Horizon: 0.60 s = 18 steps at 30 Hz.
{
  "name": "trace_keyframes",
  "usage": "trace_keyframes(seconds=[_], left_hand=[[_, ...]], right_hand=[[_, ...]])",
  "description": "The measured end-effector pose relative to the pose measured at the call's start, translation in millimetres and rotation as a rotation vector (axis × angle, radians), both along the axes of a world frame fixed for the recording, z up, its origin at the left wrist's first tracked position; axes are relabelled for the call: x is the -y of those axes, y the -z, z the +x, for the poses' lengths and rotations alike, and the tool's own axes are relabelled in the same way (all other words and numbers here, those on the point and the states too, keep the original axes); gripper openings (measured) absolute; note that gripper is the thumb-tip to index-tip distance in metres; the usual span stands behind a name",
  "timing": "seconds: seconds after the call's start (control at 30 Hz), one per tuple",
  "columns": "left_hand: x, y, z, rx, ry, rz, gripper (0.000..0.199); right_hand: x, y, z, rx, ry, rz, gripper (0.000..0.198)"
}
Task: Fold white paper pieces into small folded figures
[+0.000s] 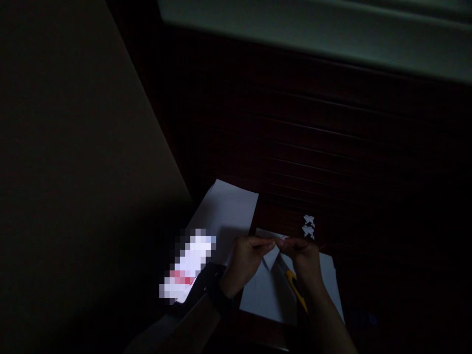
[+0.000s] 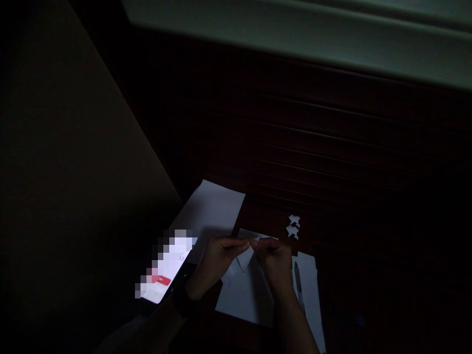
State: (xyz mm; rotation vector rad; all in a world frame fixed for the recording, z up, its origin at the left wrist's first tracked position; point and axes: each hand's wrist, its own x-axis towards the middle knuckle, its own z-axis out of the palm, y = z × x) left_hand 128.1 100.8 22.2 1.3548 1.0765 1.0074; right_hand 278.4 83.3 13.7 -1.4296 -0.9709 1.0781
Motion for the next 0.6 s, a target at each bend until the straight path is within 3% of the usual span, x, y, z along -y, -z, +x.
trace_keyframes(seconds=[0.17, 0.3, 0.6], left_hand=[[-2.6, 1.0, -3.1, -0.02, 0.036, -0.014, 0.023], [-3.8, 4.7, -3.2, 0.019, 0.025, -0.13, 0.021], [-0.7, 0.5, -4.6, 0.021, 0.053, -0.239, 0.019]], right_hand=[[-0.7, 2.6, 0.0, -0.062, 0.004, -0.003, 0.022], [-1.9, 5.7, 0.7, -0.077, 0.02, -0.002, 0.024], [-2.3, 8.0, 1.6, 0.04, 0.053, 0.022, 0.019]])
